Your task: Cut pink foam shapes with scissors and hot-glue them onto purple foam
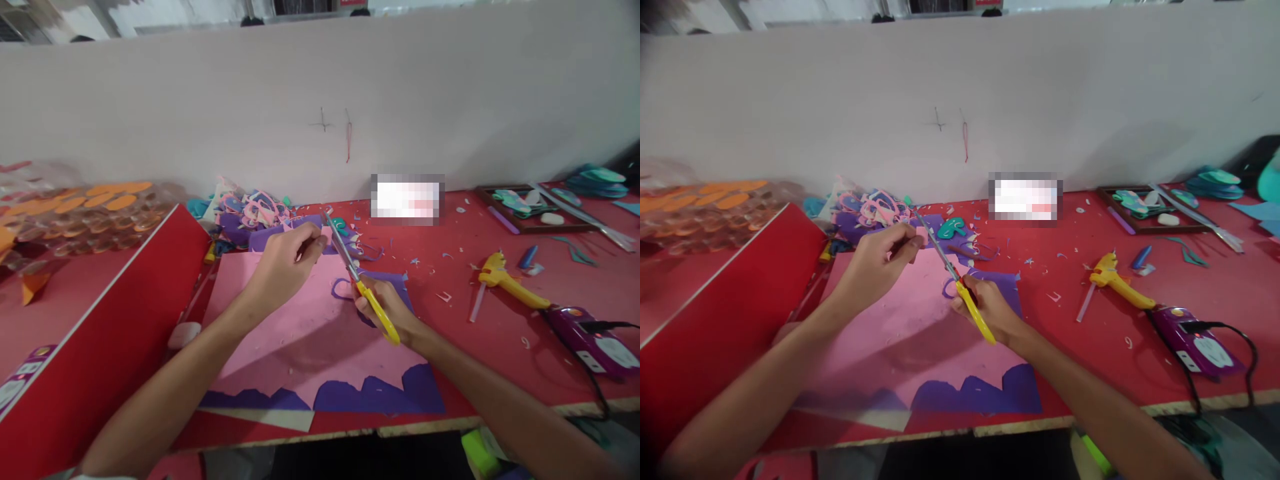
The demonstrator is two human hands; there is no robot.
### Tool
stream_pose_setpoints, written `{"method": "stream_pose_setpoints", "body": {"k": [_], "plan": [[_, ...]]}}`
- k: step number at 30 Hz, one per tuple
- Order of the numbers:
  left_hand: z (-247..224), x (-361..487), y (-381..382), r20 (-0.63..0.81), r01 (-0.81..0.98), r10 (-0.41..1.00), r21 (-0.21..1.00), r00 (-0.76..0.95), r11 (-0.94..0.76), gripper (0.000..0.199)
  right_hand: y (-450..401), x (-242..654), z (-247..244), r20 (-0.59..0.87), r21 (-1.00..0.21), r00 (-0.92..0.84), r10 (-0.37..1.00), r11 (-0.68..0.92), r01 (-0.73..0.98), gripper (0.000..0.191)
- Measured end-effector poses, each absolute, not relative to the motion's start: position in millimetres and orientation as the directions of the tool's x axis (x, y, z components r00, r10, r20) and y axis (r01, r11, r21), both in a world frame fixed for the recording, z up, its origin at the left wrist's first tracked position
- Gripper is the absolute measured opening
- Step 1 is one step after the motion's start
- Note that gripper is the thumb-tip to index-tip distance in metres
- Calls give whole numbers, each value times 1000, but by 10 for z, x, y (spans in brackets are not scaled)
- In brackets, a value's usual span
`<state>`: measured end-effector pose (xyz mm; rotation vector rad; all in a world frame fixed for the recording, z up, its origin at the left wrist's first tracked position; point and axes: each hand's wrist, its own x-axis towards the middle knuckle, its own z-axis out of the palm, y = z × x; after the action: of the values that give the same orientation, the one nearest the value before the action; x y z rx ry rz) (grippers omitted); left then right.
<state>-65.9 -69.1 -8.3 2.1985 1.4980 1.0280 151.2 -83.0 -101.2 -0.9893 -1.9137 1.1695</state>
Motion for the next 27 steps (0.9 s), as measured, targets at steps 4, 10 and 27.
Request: {"method": "stream_pose_setpoints", "body": {"k": [4, 10, 27], "plan": [[-101, -632, -708, 400, 697, 894, 582, 202, -419, 31, -838, 1515, -1008, 134, -919, -489, 862, 292, 263, 56], [-147, -615, -698, 393, 701, 897, 581, 204, -414, 31, -832, 1520, -1030, 150, -897, -482, 863, 324, 300, 53], [-77, -636, -726, 433, 649, 888, 633, 155, -422, 21, -787, 1537, -1066, 185, -860, -456, 871, 368, 353, 50]]}}
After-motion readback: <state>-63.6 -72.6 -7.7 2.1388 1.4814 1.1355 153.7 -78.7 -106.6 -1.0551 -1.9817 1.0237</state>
